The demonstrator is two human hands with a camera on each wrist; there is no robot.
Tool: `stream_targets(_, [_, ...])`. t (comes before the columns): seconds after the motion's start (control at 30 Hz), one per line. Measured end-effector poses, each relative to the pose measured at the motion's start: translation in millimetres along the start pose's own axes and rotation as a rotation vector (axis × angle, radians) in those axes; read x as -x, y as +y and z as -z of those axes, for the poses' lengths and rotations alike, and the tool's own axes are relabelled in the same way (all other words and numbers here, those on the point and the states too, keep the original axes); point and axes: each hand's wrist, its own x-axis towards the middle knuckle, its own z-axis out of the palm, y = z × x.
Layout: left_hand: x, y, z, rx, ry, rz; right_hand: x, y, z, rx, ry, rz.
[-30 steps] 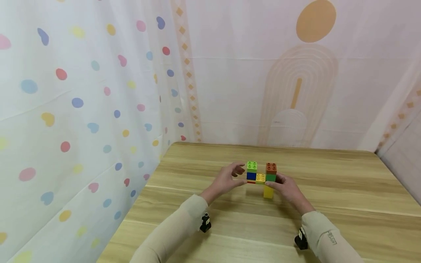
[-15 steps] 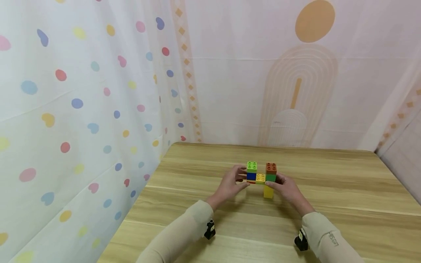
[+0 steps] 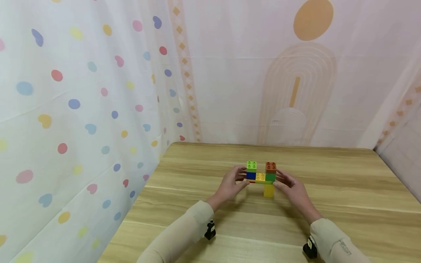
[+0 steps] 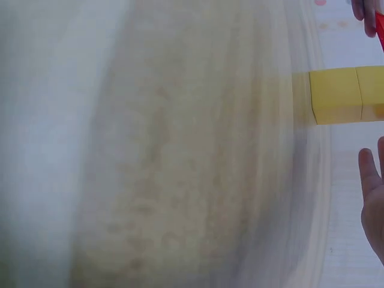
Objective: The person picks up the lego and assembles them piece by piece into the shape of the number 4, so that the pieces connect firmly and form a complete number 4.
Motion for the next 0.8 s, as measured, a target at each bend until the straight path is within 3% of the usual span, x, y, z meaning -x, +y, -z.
stream_targets(0.2, [0.2,1.2,0.8,0.020,0.021,0.031,1.1,-2.6,-5.2,-0.050,0.038,0.032])
stream_targets(0.43, [-0.5,4.3,4.0,0.072,0.028,0.055,-2.4,-7.9,-4.5,-0.006,0.036,0.018])
stream_targets(0.8, [-4.6,6.2,15.2,0.136,-0.016,0.136,-10.5,-17.1,4.0,-0.097,-0.142,0.051])
